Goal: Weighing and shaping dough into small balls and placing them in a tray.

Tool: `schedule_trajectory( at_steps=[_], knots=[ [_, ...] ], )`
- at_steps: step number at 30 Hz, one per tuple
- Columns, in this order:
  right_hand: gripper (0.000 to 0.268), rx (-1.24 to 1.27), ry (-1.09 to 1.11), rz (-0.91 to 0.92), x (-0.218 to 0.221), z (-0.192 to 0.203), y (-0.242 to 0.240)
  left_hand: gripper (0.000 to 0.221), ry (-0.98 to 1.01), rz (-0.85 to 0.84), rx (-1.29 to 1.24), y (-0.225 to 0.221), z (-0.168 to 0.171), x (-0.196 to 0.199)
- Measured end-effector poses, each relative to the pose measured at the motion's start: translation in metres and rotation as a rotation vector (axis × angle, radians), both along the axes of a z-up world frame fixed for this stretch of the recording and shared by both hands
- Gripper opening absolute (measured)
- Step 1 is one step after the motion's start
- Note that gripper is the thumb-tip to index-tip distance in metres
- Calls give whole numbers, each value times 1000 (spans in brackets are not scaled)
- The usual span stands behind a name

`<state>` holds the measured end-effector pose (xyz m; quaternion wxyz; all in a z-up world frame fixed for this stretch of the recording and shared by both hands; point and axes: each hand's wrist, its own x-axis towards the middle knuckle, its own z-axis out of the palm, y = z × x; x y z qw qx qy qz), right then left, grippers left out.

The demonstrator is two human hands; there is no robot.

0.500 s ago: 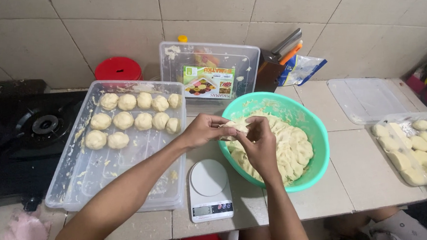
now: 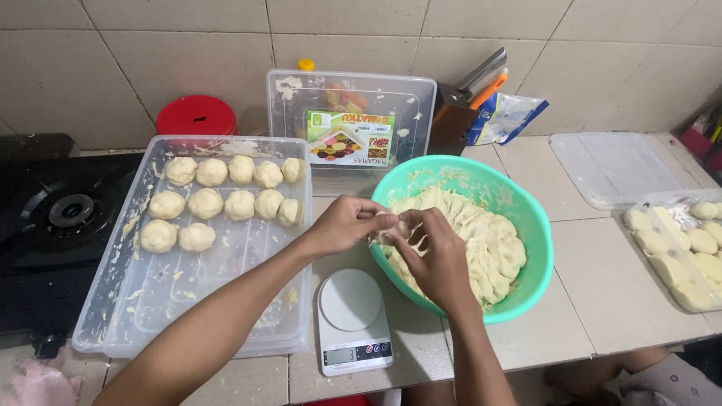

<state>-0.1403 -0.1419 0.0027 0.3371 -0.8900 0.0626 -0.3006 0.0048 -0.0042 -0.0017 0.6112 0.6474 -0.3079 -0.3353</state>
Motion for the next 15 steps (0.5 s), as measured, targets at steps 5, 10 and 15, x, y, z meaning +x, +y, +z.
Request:
schedule_trajectory(
  at_steps=[5,10,15],
  knots=[
    [57,261,-76,-15,-1,0,9,39,-48,89,-121,-7,-17,2],
    [35,594,-158,-28,3,-29,16,44,-172,86,-162,-2,-10,-1],
    [40,798,-49,56,-25,-22,33,66,-23,7,-249,-1,-18,6]
  ],
)
